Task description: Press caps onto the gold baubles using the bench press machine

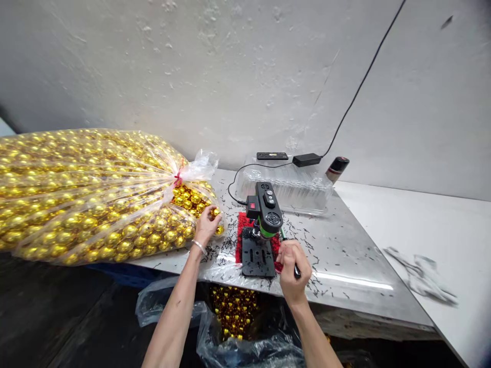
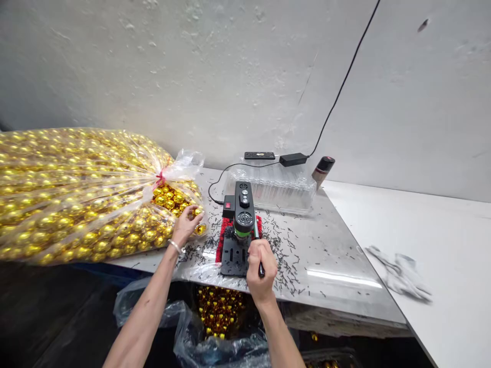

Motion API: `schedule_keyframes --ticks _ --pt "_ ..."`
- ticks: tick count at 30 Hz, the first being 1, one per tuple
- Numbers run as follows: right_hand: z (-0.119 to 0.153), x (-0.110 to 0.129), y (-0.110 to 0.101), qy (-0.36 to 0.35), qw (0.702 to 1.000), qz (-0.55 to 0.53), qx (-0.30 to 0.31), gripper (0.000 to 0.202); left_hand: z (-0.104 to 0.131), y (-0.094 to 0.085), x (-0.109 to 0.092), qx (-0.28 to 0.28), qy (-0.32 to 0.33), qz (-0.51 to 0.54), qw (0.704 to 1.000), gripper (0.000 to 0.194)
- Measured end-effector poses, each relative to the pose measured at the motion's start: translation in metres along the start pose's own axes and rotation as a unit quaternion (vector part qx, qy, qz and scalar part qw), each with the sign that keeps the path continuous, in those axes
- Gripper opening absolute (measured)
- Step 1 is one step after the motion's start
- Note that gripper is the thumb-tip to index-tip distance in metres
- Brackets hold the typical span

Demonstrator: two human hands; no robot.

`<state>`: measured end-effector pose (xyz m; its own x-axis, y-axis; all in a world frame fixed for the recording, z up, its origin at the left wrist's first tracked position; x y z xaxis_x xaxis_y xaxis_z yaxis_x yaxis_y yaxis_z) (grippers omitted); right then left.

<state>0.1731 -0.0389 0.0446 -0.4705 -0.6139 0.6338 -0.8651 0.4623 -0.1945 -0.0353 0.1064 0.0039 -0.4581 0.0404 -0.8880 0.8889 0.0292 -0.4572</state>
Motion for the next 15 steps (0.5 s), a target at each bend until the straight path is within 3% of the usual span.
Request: schedule_keyframes --ticks 2,5,8,11,15 --pt "0.001 -0.001 0.0 -0.001 1.0 0.0 0.0 0.03 0.018 0.0 0.001 0.004 -0.02 0.178 0.984 0.039" --pt "0.003 -0.002 0.0 0.003 1.0 0.002 -0.002 0.031 0.045 0.006 0.002 0.035 -0.082 0.446 0.891 0.041" --pt "0.003 -0.001 0.0 0.002 1.0 0.005 0.002 0.03 0.065 0.019 0.002 0.057 -0.122 0.522 0.842 0.039" --pt "0.001 0.0 -0.001 -0.011 1.0 0.009 0.005 0.03 0.075 0.04 0.004 0.067 -0.132 0.514 0.845 0.042" --pt "0.001 0.001 -0.002 -0.015 1.0 0.023 0.014 0.03 0.079 0.072 0.01 0.077 -0.106 0.403 0.906 0.053"
Point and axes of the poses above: each hand's wrist, its own z-axis away from the middle knuckle, its own y-axis out of the palm, x = y × z, the point moved 1 cm from there along -z, towards the middle knuckle, and after that the axes turned 7 degrees about x, right-handed, at the moved point
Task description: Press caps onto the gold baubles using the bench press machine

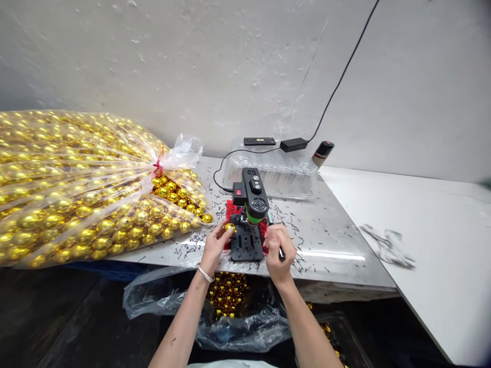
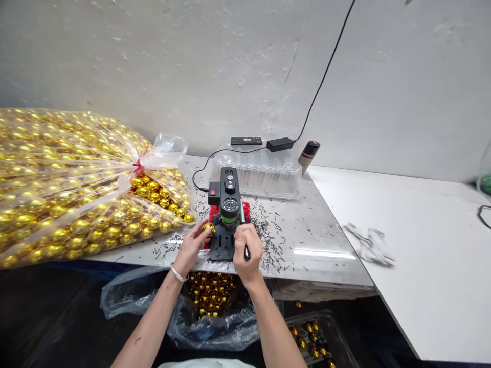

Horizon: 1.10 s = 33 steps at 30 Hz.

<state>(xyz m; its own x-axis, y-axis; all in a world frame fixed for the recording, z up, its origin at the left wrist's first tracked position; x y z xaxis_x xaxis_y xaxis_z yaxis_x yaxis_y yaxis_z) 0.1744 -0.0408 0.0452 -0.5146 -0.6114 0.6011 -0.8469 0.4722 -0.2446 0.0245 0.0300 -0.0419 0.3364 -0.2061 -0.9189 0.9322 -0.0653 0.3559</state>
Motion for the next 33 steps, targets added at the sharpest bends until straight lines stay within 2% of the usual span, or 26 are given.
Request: schedule_keyframes --ticks 3,7,11,15,18,23,30,33 --pt "0.001 0.0 -0.001 0.004 1.0 0.011 0.009 0.029 -0.003 0.008 0.013 0.02 0.043 -0.17 0.984 0.046" --pt "0.002 0.001 -0.002 -0.002 1.0 0.021 0.014 0.028 0.0 0.014 0.015 0.035 0.147 -0.391 0.908 0.035" --pt "0.002 0.001 -0.002 0.0 1.0 0.025 0.014 0.028 0.005 0.02 0.018 0.04 0.238 -0.475 0.846 0.032" --pt "0.002 0.001 -0.002 -0.002 1.0 0.023 0.017 0.027 0.009 0.025 0.027 0.021 0.294 -0.512 0.807 0.029" --pt "0.003 0.001 -0.002 0.004 1.0 0.024 0.017 0.028 0.01 0.026 0.032 0.038 0.308 -0.514 0.799 0.029" --pt "0.007 -0.002 -0.001 0.002 1.0 0.025 0.01 0.028 0.006 0.024 0.035 0.054 0.299 -0.505 0.808 0.032" --pt "0.025 -0.024 0.006 -0.063 0.997 0.027 0.021 0.024 0.006 0.024 0.037 0.051 0.294 -0.488 0.821 0.029" --pt "0.032 -0.033 0.01 -0.069 0.997 0.025 0.006 0.028 0.006 0.025 0.035 0.051 0.28 -0.489 0.825 0.029"
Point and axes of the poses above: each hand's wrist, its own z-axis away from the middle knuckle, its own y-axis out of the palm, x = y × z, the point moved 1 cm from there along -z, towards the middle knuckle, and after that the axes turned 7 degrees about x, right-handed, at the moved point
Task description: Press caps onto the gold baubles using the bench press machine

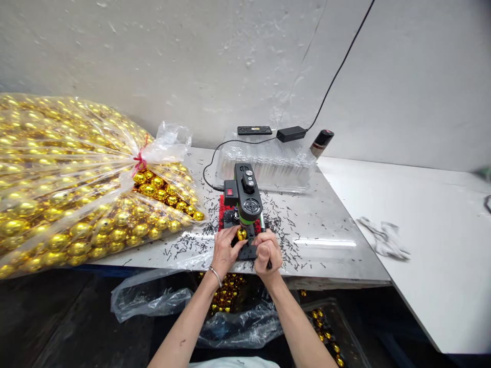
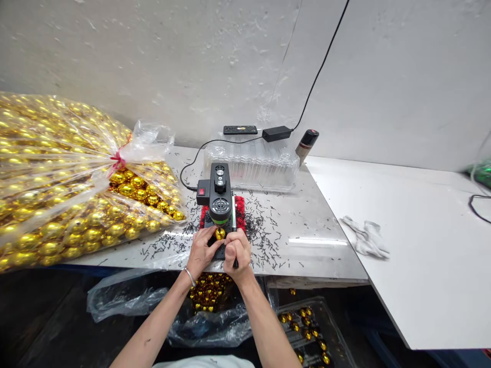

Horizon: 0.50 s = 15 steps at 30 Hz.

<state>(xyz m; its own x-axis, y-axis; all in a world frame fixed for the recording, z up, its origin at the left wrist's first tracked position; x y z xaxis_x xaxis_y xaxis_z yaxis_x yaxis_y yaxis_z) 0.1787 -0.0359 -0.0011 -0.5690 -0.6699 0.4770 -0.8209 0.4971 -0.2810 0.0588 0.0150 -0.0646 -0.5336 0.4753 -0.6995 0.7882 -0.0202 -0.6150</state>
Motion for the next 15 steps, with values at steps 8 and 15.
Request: schedule_keyframes --ticks 8,15 --pt "0.007 -0.01 0.005 -0.021 1.0 0.016 -0.009 0.029 0.0 -0.002 -0.001 0.014 -0.012 0.007 1.0 0.029" --pt "-0.015 0.007 -0.003 -0.003 1.0 0.009 -0.01 0.028 -0.005 -0.002 -0.002 0.008 -0.012 0.01 1.0 0.031"
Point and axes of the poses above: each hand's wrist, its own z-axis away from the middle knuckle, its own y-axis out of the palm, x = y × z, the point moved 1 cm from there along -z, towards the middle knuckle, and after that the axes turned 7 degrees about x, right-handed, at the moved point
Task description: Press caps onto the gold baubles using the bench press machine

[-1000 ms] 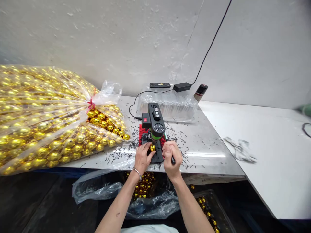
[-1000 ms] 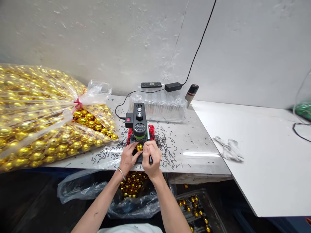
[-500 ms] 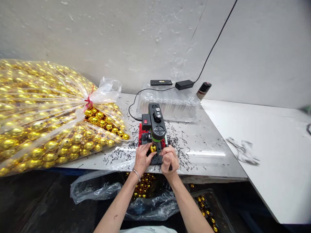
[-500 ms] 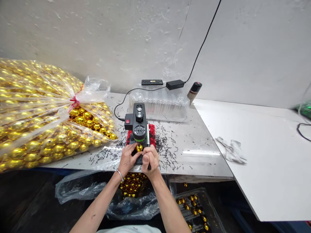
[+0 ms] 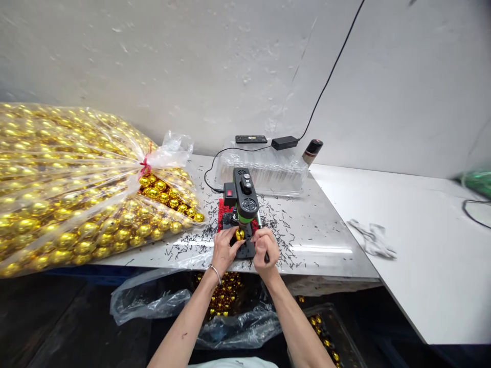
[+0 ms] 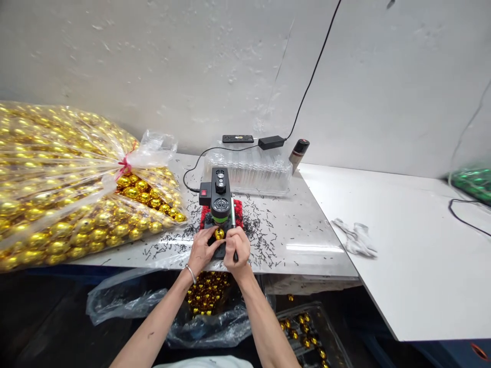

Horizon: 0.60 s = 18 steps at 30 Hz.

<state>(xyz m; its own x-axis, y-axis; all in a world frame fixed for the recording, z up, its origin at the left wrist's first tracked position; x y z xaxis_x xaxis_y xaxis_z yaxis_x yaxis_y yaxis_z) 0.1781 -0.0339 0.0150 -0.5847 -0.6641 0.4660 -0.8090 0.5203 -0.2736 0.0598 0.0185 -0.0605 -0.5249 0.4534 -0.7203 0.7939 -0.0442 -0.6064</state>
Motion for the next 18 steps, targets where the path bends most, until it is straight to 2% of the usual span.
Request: schedule_keyframes --ticks 3,5,7,10,12,13,15,18 --pt "-0.027 0.018 -0.008 0.09 0.995 -0.036 -0.02 0.033 0.004 -0.004 -0.004 -0.027 0.009 0.006 1.0 0.032" --pt "-0.043 0.028 -0.012 0.132 0.99 -0.044 -0.009 0.035 0.019 -0.009 -0.007 -0.051 0.026 0.002 0.998 0.034" --pt "-0.051 0.034 -0.015 0.148 0.988 -0.043 0.005 0.036 0.044 -0.014 -0.011 -0.052 0.055 -0.009 0.997 0.036" --pt "-0.048 0.035 -0.014 0.141 0.989 -0.047 0.005 0.035 0.085 -0.019 -0.013 -0.012 0.103 -0.03 0.994 0.041" --pt "-0.04 0.032 -0.012 0.137 0.989 -0.056 -0.005 0.034 0.099 -0.023 -0.012 -0.003 0.111 -0.051 0.992 0.047" --pt "-0.036 0.03 -0.01 0.136 0.989 -0.059 -0.011 0.034 0.099 -0.027 -0.009 -0.012 0.106 -0.063 0.992 0.048" --pt "-0.031 0.028 -0.008 0.134 0.989 -0.062 -0.016 0.035 0.082 -0.04 -0.003 -0.057 0.076 -0.087 0.992 0.042" --pt "-0.029 0.026 -0.007 0.134 0.989 -0.061 -0.016 0.035 0.029 -0.068 0.012 -0.134 -0.007 -0.137 0.981 0.032"
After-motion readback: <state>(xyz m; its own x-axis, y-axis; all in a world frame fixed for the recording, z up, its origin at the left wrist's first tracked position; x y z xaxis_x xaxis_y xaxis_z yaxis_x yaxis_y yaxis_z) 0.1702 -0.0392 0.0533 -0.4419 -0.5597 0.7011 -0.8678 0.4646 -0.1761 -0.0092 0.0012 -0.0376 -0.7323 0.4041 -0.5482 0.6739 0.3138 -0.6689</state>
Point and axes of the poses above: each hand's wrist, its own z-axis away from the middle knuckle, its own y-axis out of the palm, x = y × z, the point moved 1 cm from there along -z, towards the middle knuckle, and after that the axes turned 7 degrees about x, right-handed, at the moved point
